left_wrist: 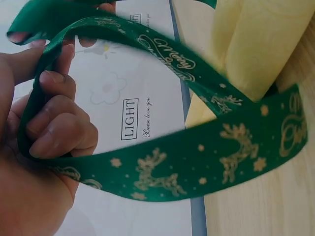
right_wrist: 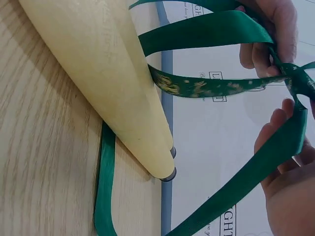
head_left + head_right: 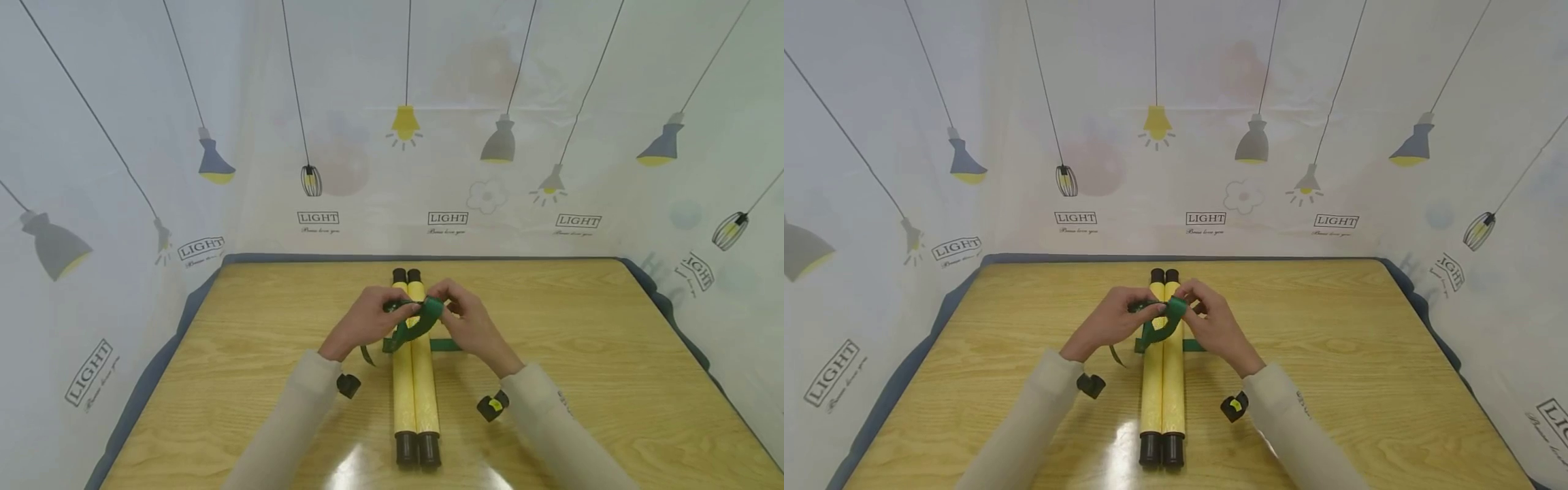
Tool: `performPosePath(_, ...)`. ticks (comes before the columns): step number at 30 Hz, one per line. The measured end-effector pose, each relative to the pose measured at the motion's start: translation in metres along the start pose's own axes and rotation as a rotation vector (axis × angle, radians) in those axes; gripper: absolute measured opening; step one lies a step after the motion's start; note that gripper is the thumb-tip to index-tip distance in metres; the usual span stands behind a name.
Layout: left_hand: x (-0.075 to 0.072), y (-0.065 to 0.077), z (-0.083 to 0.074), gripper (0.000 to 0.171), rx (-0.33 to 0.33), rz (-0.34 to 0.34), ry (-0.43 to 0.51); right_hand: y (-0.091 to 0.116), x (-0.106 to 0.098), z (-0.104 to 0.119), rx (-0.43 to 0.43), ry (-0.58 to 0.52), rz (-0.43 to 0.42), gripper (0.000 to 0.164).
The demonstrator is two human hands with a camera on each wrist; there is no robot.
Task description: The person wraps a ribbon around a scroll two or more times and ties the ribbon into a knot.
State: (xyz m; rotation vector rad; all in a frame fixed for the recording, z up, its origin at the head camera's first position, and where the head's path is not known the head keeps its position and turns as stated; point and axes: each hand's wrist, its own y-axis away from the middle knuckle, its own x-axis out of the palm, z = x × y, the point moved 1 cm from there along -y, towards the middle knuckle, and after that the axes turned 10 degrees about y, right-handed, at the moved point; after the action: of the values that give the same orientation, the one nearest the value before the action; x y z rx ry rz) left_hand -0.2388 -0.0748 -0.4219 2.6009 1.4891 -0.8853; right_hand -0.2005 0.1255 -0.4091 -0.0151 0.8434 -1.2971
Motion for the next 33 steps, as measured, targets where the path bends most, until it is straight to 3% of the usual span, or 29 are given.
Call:
performPosePath(2,-0.001,0.001,0.0,0.021,-0.003,0.007,0.004,0.0,0.0,-0.001,0.001,0.009,0.006,0.011)
performPosePath(6,-0.005,0.002,0.002,0.027,-0.011,0.025,0.016,0.001,0.002,-0.024,0.04,-0.031,0.026,0.019)
performPosePath(10,-0.015,0.007,0.008,0.034,-0.037,0.045,0.056,0.004,-0.005,-0.045,0.149,-0.069,0.002,0.026)
performPosePath(16,-0.036,0.016,0.012,0.039,-0.071,0.068,0.049,0.01,-0.029,-0.057,0.236,0.078,-0.082,0.034)
performPosePath(19,-0.046,0.021,0.013,0.031,-0.094,0.037,0.037,0.013,-0.041,-0.062,0.264,0.152,-0.127,0.037)
performPosePath(26,-0.067,0.032,0.017,0.026,-0.099,-0.056,0.012,0.02,-0.062,-0.068,0.312,0.174,-0.204,0.047)
performPosePath(33,-0.09,0.05,0.024,0.031,-0.119,-0.135,0.01,0.03,-0.08,-0.078,0.337,0.231,-0.285,0.051)
